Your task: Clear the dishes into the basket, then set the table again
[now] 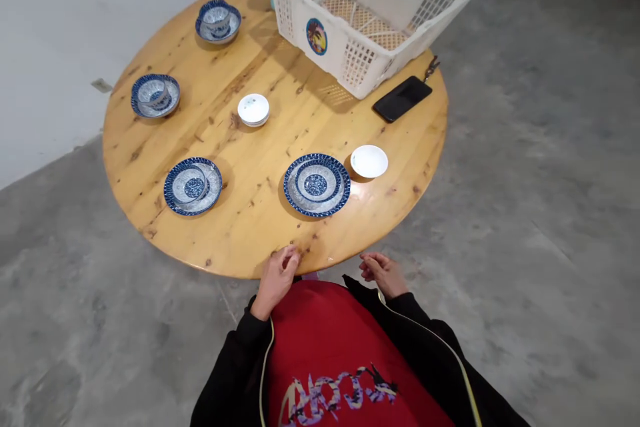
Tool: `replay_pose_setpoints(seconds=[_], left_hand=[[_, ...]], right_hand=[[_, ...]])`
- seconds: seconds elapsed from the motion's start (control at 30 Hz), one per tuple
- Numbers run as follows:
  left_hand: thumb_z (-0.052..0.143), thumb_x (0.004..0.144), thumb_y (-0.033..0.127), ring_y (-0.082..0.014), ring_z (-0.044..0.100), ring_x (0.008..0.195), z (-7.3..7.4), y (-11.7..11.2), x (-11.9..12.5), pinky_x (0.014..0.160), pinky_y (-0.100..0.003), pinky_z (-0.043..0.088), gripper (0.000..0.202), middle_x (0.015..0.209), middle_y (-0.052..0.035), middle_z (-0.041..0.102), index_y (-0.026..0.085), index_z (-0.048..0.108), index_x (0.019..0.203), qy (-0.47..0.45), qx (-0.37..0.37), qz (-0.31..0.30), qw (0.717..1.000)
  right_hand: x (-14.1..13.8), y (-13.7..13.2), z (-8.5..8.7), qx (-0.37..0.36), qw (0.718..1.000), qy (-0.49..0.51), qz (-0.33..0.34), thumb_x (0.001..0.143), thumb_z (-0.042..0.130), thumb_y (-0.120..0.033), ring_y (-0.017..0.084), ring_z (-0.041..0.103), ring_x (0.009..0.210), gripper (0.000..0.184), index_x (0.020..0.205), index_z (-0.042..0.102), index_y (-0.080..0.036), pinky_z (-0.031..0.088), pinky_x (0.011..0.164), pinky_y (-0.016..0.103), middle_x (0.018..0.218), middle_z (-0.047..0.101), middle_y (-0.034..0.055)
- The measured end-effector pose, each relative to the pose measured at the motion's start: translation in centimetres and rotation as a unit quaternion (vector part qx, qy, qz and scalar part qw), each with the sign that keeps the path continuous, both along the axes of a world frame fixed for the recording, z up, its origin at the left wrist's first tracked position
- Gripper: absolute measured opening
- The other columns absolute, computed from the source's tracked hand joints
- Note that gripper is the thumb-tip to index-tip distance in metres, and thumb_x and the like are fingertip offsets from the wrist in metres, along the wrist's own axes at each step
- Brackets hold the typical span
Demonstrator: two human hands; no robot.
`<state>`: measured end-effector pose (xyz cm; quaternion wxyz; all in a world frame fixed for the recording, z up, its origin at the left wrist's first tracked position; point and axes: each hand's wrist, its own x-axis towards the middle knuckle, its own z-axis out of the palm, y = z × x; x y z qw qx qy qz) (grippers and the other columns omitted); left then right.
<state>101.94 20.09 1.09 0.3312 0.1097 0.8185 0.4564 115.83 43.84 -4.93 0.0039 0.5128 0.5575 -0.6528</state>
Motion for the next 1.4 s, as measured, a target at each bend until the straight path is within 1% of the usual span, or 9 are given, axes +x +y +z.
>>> replay_pose_setpoints(seconds=[0.17, 0.27, 0.5, 0.63, 0.87, 0.97, 1.07, 1.27, 1.4], left_hand=[[0.05, 0.096, 0.038, -0.021, 0.072, 0.104, 0.4, 0.4, 3.6, 0.094, -0.032, 0.056, 0.038, 0.112, -0.0099, 0.077, 0.015, 0.066, 0.122, 0.0, -0.009, -0.009, 1.0], [0.05, 0.096, 0.038, -0.0199, 0.073, 0.099, 0.9, 0.9, 5.8, 0.092, -0.031, 0.056, 0.038, 0.108, -0.0089, 0.077, 0.016, 0.065, 0.122, 0.0, -0.01, -0.01, 1.0], [0.048, 0.095, 0.042, -0.0194, 0.073, 0.095, 2.1, 0.2, 9.9, 0.087, -0.029, 0.056, 0.039, 0.105, -0.0072, 0.078, 0.019, 0.067, 0.12, -0.008, -0.033, 0.017, 0.999], [0.048, 0.094, 0.041, -0.0191, 0.073, 0.092, 2.1, -0.2, 10.4, 0.086, -0.03, 0.056, 0.039, 0.103, -0.0074, 0.077, 0.019, 0.067, 0.119, -0.001, -0.033, 0.022, 0.999], [0.051, 0.093, 0.042, -0.0197, 0.073, 0.091, 1.5, -0.5, 9.1, 0.086, -0.03, 0.056, 0.04, 0.103, -0.009, 0.077, 0.017, 0.067, 0.121, 0.013, 0.007, -0.015, 1.0], [0.051, 0.093, 0.042, -0.0198, 0.073, 0.092, 1.4, -2.3, 8.0, 0.086, -0.03, 0.056, 0.041, 0.104, -0.009, 0.077, 0.017, 0.066, 0.121, 0.015, 0.014, -0.03, 0.999], [0.05, 0.093, 0.044, -0.0205, 0.073, 0.093, 1.6, -5.4, 6.2, 0.087, -0.031, 0.056, 0.042, 0.104, -0.0095, 0.077, 0.016, 0.067, 0.12, 0.026, 0.013, -0.019, 0.999], [0.051, 0.092, 0.051, -0.0229, 0.074, 0.093, 1.3, -13.2, 1.7, 0.087, -0.034, 0.056, 0.048, 0.105, -0.0119, 0.078, 0.015, 0.068, 0.12, 0.046, 0.024, 0.048, 0.998], [0.052, 0.092, 0.051, -0.0235, 0.074, 0.094, 0.8, -17.9, -0.8, 0.088, -0.034, 0.056, 0.048, 0.105, -0.012, 0.078, 0.016, 0.068, 0.12, 0.051, 0.038, 0.063, 0.996]], right_hand=[[3.9, 0.2, -0.5, -0.009, 0.999, 0.006, -0.034, 0.049, 0.078, -0.055, 0.014, 0.057, 0.045, 0.046, 0.074, 0.067, -0.018, 0.048, 0.044, 0.026, 0.056, 0.064, 0.0013], [5.7, -0.5, -1.2, -0.029, 0.999, 0.003, -0.02, 0.05, 0.077, -0.055, 0.014, 0.058, 0.045, 0.045, 0.074, 0.066, -0.018, 0.048, 0.044, 0.026, 0.057, 0.065, 0.0019], [6.0, -2.4, -3.5, -0.073, 0.996, 0.025, 0.049, 0.05, 0.074, -0.057, 0.014, 0.057, 0.044, 0.046, 0.074, 0.064, -0.019, 0.045, 0.042, 0.025, 0.055, 0.064, 0.0009], [5.8, -2.4, -4.1, -0.075, 0.995, 0.039, 0.05, 0.051, 0.072, -0.053, 0.015, 0.058, 0.046, 0.043, 0.075, 0.064, -0.02, 0.046, 0.043, 0.026, 0.057, 0.065, 0.0004], [6.6, -2.7, -4.0, -0.046, 0.998, 0.033, 0.019, 0.055, 0.068, -0.051, 0.015, 0.06, 0.047, 0.039, 0.077, 0.063, -0.02, 0.046, 0.043, 0.025, 0.058, 0.064, 0.0009], [5.9, -4.1, -3.9, -0.034, 0.999, 0.03, 0.009, 0.056, 0.067, -0.052, 0.014, 0.058, 0.046, 0.039, 0.076, 0.062, -0.02, 0.045, 0.043, 0.025, 0.057, 0.063, 0.0009], [4.2, -6.8, -3.3, -0.029, 0.999, 0.04, 0.012, 0.056, 0.066, -0.053, 0.014, 0.057, 0.045, 0.039, 0.076, 0.062, -0.02, 0.044, 0.044, 0.025, 0.057, 0.062, 0.0005], [-0.4, -14.2, -1.3, -0.022, 0.995, 0.077, 0.053, 0.059, 0.066, -0.056, 0.014, 0.057, 0.045, 0.04, 0.077, 0.064, -0.02, 0.044, 0.046, 0.026, 0.056, 0.063, -0.001], [-2.8, -19.2, -0.6, -0.004, 0.991, 0.09, 0.095, 0.064, 0.064, -0.057, 0.015, 0.058, 0.047, 0.04, 0.079, 0.065, -0.02, 0.046, 0.047, 0.027, 0.059, 0.065, -0.0001]])
